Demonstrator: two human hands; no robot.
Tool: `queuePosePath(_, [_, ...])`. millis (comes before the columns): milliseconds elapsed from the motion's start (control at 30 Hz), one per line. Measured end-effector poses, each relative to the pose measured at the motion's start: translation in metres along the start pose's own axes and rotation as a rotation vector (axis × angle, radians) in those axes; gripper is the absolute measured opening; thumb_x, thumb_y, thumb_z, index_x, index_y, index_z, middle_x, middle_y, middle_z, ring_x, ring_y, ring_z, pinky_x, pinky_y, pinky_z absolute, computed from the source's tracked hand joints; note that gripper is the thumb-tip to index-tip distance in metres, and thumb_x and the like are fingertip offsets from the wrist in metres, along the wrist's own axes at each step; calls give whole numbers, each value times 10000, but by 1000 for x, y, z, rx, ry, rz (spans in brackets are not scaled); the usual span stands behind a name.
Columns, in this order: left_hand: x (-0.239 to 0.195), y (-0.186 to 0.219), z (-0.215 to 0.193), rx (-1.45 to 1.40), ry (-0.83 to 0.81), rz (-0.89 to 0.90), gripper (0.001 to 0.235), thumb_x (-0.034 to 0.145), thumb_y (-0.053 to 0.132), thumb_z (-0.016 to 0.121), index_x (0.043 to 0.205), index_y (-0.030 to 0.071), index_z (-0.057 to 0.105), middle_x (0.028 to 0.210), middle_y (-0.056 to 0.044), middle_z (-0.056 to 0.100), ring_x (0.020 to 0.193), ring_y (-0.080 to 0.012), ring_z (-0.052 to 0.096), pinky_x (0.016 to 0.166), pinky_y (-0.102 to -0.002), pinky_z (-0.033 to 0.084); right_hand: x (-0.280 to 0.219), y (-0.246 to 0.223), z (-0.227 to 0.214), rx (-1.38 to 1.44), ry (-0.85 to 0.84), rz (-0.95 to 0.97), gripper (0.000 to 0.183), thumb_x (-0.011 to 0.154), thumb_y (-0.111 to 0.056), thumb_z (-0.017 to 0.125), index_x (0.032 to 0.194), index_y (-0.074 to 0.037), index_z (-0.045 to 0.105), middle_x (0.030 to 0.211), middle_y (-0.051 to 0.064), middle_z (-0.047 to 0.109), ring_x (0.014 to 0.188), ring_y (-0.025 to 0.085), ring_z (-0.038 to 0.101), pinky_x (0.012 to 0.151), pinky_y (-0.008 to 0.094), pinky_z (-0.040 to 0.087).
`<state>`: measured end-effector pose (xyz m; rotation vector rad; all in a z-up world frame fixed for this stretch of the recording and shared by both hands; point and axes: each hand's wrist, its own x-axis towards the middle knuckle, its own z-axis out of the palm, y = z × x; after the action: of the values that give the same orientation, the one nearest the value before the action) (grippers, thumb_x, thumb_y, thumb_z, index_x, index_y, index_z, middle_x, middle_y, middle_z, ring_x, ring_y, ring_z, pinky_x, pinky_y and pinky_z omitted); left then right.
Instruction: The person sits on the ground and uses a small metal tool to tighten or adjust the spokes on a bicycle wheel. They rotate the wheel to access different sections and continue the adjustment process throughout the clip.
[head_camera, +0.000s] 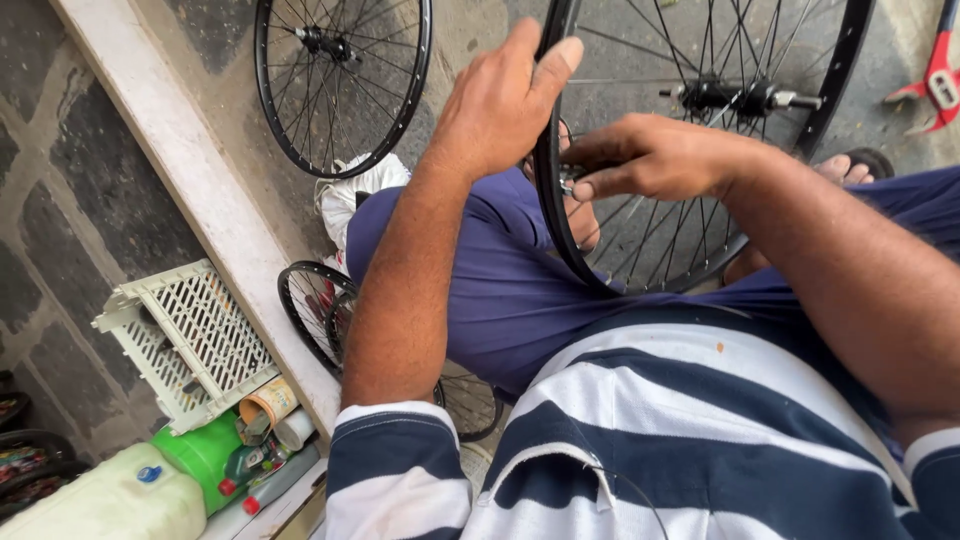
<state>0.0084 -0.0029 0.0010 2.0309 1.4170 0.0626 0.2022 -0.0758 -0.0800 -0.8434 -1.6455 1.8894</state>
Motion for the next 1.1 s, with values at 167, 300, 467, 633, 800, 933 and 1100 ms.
queuePosePath(167, [2, -2, 0, 56, 16, 9, 465, 1055, 531, 497, 1038, 74, 581, 705, -119, 698, 732, -344, 733, 674, -508, 529, -7, -8, 46, -817, 522, -210, 231, 820, -242, 834, 924, -84, 701, 804, 99, 702, 783, 314, 676, 723, 436, 498])
queuePosePath(300, [3, 0, 5, 95, 18, -4, 473, 1059, 532, 491, 1038, 66, 568, 697, -119, 693, 724, -349, 727, 694, -506, 531, -3, -18, 48, -1047, 566, -478, 206, 821, -149, 798, 896, -71, 623, 916, 87, 711, 843, 254, 677, 754, 379, 504])
queuePosePath(467, [1, 2, 1, 15, -14, -15, 447, 1045, 520, 480, 1077, 90, 599, 706, -104, 737, 771, -316, 770, 731, -487, 552, -22, -21, 17, -358, 160, 180, 475, 859, -340, 782, 1278, -126, 721, 1142, 53, 781, 771, 238, 765, 766, 371, 606])
queuePosePath(633, [0, 4, 4, 23, 23, 66, 469, 1052, 496, 501, 1195, 60, 598, 793, -157, 728, 797, -361, 733, 730, -513, 536, -9, -7, -8, -219, 17, -71, 490, 946, -356, 727, 1322, -50, 662, 1164, 160, 744, 1043, 283, 724, 873, 422, 574])
queuePosePath(800, [4, -12, 14, 87, 79, 142, 422, 1068, 450, 519, 1096, 77, 714, 942, -180, 754, 889, -407, 709, 735, -526, 539, -9, -18, 14, -658, 28, 7, 384, 934, -360, 723, 1182, -69, 692, 962, 112, 765, 906, 280, 740, 840, 416, 557])
queuePosePath(933, [6, -11, 15, 101, -27, -68, 500, 1034, 506, 487, 1005, 58, 707, 850, -163, 755, 840, -348, 761, 753, -487, 576, -18, -26, 39, -1131, 310, -203, 291, 965, -352, 775, 1054, -89, 689, 836, 62, 721, 857, 265, 719, 876, 412, 565])
queuePosePath(1100, [7, -15, 21, 64, 46, 45, 479, 1046, 487, 462, 1102, 72, 694, 916, -146, 771, 887, -333, 768, 757, -475, 584, -1, -13, 22, -903, 124, 44, 445, 825, -421, 796, 1173, -152, 726, 723, 55, 676, 672, 288, 669, 629, 430, 520])
